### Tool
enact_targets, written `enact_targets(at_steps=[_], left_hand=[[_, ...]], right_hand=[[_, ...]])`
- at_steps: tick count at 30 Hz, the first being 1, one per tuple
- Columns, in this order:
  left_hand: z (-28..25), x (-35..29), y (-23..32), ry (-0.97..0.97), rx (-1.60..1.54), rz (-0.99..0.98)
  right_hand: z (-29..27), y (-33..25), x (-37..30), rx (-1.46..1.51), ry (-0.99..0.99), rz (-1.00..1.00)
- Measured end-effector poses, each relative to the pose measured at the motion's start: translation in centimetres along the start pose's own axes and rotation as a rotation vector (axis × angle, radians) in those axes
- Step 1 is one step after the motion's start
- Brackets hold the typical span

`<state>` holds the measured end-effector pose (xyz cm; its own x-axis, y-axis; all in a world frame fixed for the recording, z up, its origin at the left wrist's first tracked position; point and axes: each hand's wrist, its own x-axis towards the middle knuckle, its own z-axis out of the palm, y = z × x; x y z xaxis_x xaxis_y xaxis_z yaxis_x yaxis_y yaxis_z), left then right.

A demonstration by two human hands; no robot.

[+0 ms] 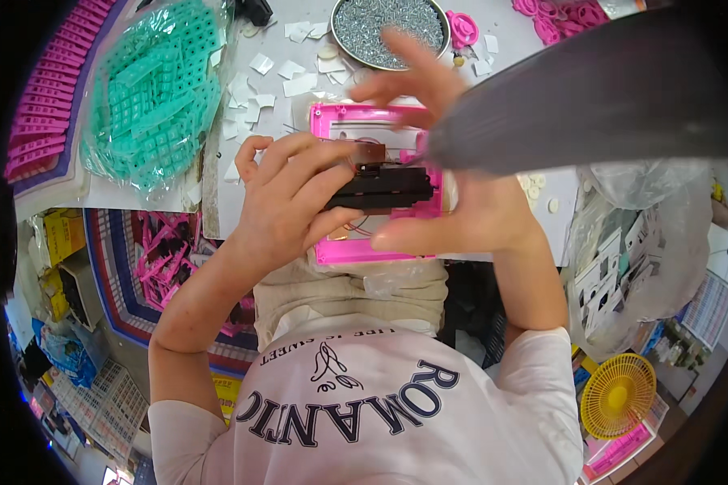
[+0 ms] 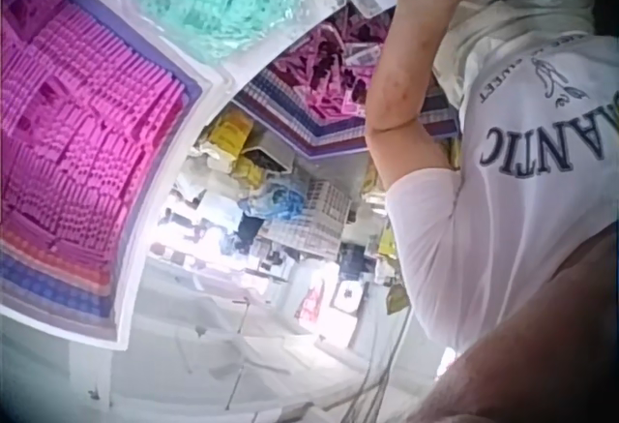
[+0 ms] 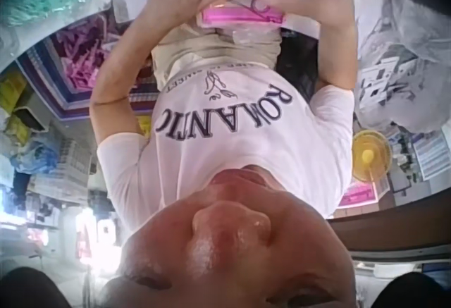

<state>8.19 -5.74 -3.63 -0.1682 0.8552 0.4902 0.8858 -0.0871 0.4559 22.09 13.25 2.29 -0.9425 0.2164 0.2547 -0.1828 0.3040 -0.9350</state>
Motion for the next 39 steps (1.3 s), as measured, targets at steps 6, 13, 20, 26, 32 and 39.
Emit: enact_targets(at_steps=[6,13,20,26,32,39], left_hand=[[0.1,0.3,-0.6,-0.043,-0.194,-0.118],[2.6,-1.4,-0.4,0.213,-0.722,-0.421],[1.3,0.1,0.8,-0.009,-0.015,-0.238],[1.5,0.3,1.3,-0.007,0.043,-0.221],[0.6,1.1,2.5,-0.050,0.127,-0.261],[-0.4,1.5,2.7,-0.194,0.238,-0.114]], right_hand=[[-1.3,1.0,-3.4,-0.673,-0.151,-0.074],[-1.8,0.4,0.6,-0.346,0.008,0.615],[-2.9,0.6,3.5,-0.876,-0.065,0.434],[-2.2,2.3,-0.1,-0.914,-0.089,-0.064],[-0.2,3.3,-0.8,-0.891,0.088,-0.072],[-0.1,3.1,-1.0,-1.139,0.049,-0.260]])
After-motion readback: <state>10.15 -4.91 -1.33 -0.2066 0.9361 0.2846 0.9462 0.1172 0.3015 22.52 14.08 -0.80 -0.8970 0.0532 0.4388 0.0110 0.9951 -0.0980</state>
